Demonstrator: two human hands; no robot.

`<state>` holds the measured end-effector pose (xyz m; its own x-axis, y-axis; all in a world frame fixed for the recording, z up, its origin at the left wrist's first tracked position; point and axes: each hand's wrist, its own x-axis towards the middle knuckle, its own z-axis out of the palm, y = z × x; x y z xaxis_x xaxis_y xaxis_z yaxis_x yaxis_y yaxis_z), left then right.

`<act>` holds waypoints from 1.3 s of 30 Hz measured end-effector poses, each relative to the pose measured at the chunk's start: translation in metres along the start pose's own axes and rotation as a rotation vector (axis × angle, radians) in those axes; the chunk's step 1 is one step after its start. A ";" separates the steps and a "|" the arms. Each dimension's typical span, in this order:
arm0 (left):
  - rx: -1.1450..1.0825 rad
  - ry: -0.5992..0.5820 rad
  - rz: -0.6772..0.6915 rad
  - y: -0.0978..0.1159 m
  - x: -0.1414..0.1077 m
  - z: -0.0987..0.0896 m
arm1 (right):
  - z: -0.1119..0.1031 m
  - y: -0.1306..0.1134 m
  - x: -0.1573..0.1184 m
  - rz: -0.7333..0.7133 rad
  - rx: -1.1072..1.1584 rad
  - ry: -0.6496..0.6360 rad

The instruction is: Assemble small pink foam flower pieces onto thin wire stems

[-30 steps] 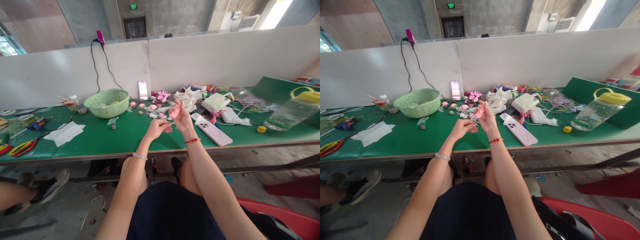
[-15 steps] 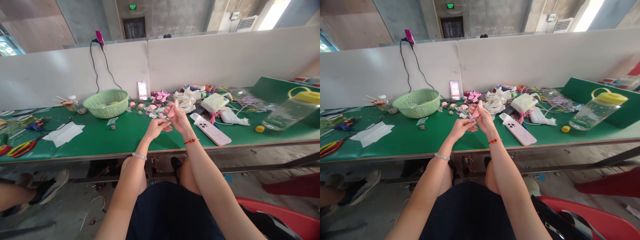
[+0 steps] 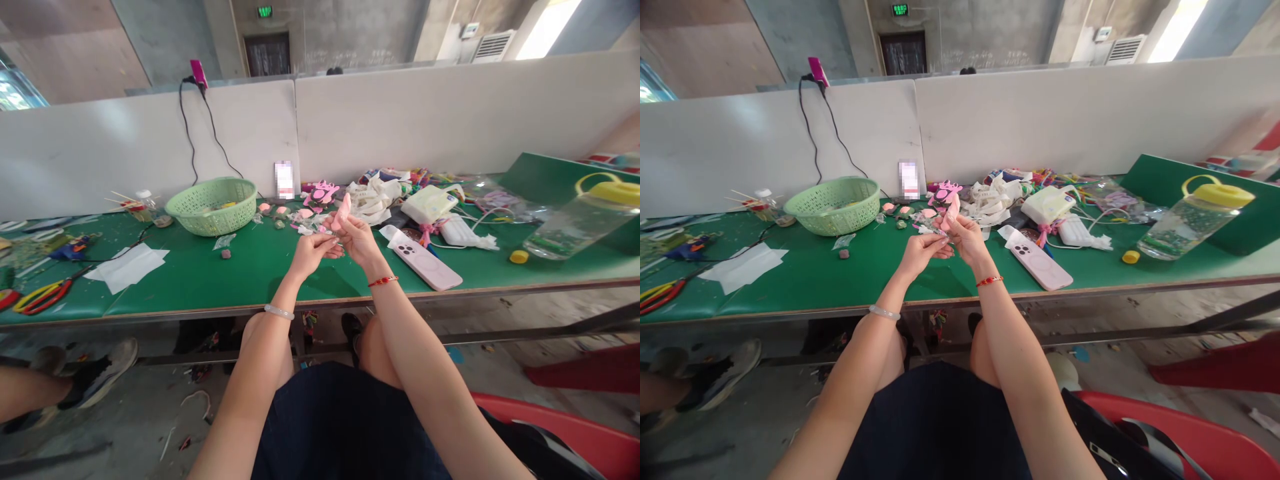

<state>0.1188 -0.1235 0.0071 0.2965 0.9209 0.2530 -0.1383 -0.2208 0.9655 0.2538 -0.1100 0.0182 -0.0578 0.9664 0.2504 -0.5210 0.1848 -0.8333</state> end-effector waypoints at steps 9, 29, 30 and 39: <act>0.068 0.027 0.045 -0.002 0.003 -0.003 | 0.001 0.002 -0.001 -0.006 -0.087 -0.011; 0.087 0.075 0.113 -0.001 0.001 -0.002 | -0.002 0.004 -0.001 -0.006 -0.152 -0.056; 0.084 0.079 0.113 -0.001 0.002 -0.002 | -0.002 0.003 -0.002 -0.005 -0.158 -0.061; 0.204 0.078 0.141 -0.005 0.002 -0.005 | -0.004 -0.004 -0.004 -0.005 -0.191 -0.082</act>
<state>0.1154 -0.1191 0.0029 0.2128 0.8967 0.3880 0.0225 -0.4015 0.9156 0.2601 -0.1137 0.0188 -0.1289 0.9490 0.2879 -0.3507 0.2279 -0.9083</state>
